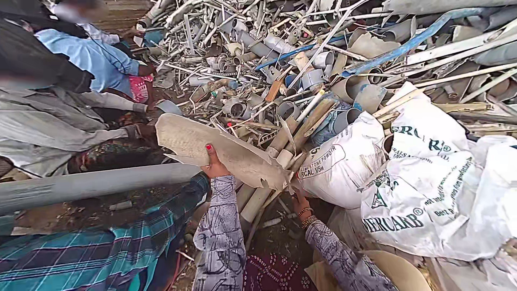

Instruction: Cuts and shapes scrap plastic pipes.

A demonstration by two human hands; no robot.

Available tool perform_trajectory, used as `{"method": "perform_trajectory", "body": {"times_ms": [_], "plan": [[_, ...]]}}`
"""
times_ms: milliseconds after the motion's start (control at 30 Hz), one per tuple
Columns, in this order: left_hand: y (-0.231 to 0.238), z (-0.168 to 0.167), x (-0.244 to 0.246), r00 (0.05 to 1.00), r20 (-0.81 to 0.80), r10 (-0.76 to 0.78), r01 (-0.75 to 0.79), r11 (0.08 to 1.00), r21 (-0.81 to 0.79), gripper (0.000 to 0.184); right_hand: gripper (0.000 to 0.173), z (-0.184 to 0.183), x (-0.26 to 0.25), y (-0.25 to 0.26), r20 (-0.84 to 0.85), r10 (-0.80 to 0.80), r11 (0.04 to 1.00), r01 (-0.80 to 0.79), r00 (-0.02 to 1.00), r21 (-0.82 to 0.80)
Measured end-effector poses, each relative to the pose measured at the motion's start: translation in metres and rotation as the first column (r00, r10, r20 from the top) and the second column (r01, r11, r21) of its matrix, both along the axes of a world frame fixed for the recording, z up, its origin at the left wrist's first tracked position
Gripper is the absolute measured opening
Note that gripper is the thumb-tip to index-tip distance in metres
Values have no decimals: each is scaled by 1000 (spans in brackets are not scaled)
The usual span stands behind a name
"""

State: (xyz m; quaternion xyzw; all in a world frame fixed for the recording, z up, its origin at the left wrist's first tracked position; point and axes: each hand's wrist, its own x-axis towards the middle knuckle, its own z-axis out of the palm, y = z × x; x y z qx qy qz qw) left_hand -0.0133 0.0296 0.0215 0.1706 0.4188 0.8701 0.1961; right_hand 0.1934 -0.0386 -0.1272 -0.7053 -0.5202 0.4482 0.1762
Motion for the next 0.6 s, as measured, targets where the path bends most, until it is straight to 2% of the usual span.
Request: {"method": "perform_trajectory", "body": {"times_ms": [67, 167, 233, 333, 400, 467, 533, 600], "plan": [[7, -13, 8, 999, -45, -24, 20, 996, -90, 45, 48, -14, -13, 1, 8, 78, 997, -77, 997, -18], [17, -18, 10, 992, -124, -31, 18, 994, -108, 40, 47, 0, -52, -20, -17, 197, 971, -193, 980, 142], [17, -17, 11, 994, -103, -39, 33, 998, -62, 39, 46, -1, -59, -34, -25, 186, 942, -171, 982, 290], [14, -4, 10, 998, -24, -60, 60, 998, 13, 45, 43, -23, -38, -30, 25, 132, 902, -130, 991, 411], [15, 6, 5, 999, 6, -54, 53, 998, 46, 45, 39, -28, -25, -23, -37, 71, 892, -47, 997, 449], [15, 6, 0, 999, 50, -22, 18, 998, 65, 36, 38, -40, -19, -27, -86, 8, 836, 41, 996, 547], [16, 3, -8, 996, 85, 9, -18, 995, 96, 30, 39, -54, -16, -28, -92, 13, 733, 53, 996, 678], [16, 3, -19, 996, 65, 64, -70, 993, 95, 32, 39, -55, -16, -26, -94, 66, 717, 19, 993, 697]]}}
